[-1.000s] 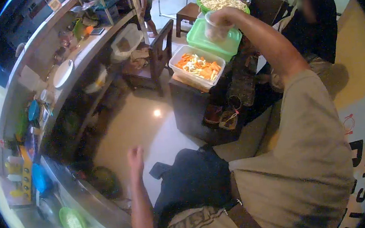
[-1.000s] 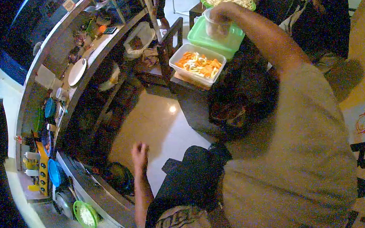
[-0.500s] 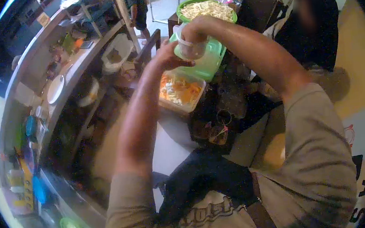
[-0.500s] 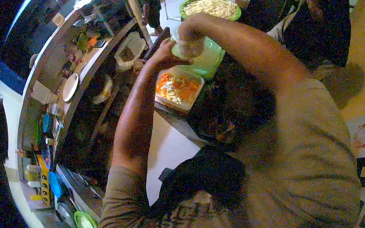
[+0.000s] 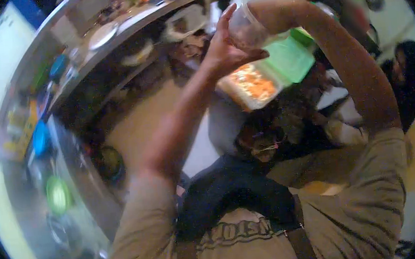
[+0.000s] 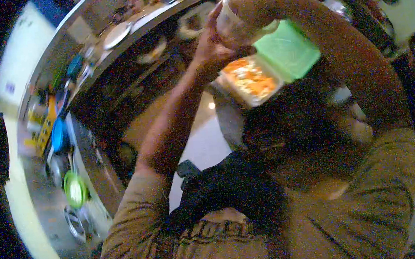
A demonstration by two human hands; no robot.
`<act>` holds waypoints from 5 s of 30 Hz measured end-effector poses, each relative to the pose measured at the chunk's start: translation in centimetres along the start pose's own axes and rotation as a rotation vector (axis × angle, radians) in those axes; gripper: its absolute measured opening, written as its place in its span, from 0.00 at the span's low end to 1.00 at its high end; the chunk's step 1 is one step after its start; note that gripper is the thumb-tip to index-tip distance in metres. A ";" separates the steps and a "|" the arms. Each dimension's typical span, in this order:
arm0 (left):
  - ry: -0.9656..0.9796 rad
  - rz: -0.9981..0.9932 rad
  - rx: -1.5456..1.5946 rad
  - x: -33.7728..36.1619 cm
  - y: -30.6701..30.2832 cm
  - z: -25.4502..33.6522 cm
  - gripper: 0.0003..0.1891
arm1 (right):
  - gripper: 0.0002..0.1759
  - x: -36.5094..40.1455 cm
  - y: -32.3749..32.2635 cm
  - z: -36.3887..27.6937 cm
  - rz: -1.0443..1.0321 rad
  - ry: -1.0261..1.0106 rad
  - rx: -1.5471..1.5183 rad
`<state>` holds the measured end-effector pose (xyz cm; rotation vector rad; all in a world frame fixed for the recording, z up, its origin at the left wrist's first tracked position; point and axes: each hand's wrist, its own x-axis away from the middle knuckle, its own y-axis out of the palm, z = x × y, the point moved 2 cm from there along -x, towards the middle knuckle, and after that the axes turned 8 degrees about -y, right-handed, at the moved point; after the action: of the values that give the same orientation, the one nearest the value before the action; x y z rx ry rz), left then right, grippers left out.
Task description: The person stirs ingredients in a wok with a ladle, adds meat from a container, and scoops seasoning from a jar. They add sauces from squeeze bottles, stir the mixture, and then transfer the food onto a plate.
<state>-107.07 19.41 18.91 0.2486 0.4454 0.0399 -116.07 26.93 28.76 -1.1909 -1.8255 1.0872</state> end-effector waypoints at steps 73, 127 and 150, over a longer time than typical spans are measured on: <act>0.533 3.536 -0.847 86.7 15.8 3.2 0.39 | 0.18 -75.2 56.0 -90.6 -1.126 -0.918 -1.132; -0.568 2.302 0.138 74.2 -26.9 10.8 0.23 | 0.17 -104.7 34.9 -23.7 0.051 -0.917 -0.001; -1.144 1.875 -0.394 98.2 -11.2 -4.9 0.17 | 0.34 -72.2 52.4 -68.7 -0.426 -1.036 -0.040</act>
<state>-20.82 18.72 -29.52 0.1809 -1.0604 1.7113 -13.07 -9.89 2.05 -0.1460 -2.6818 1.5385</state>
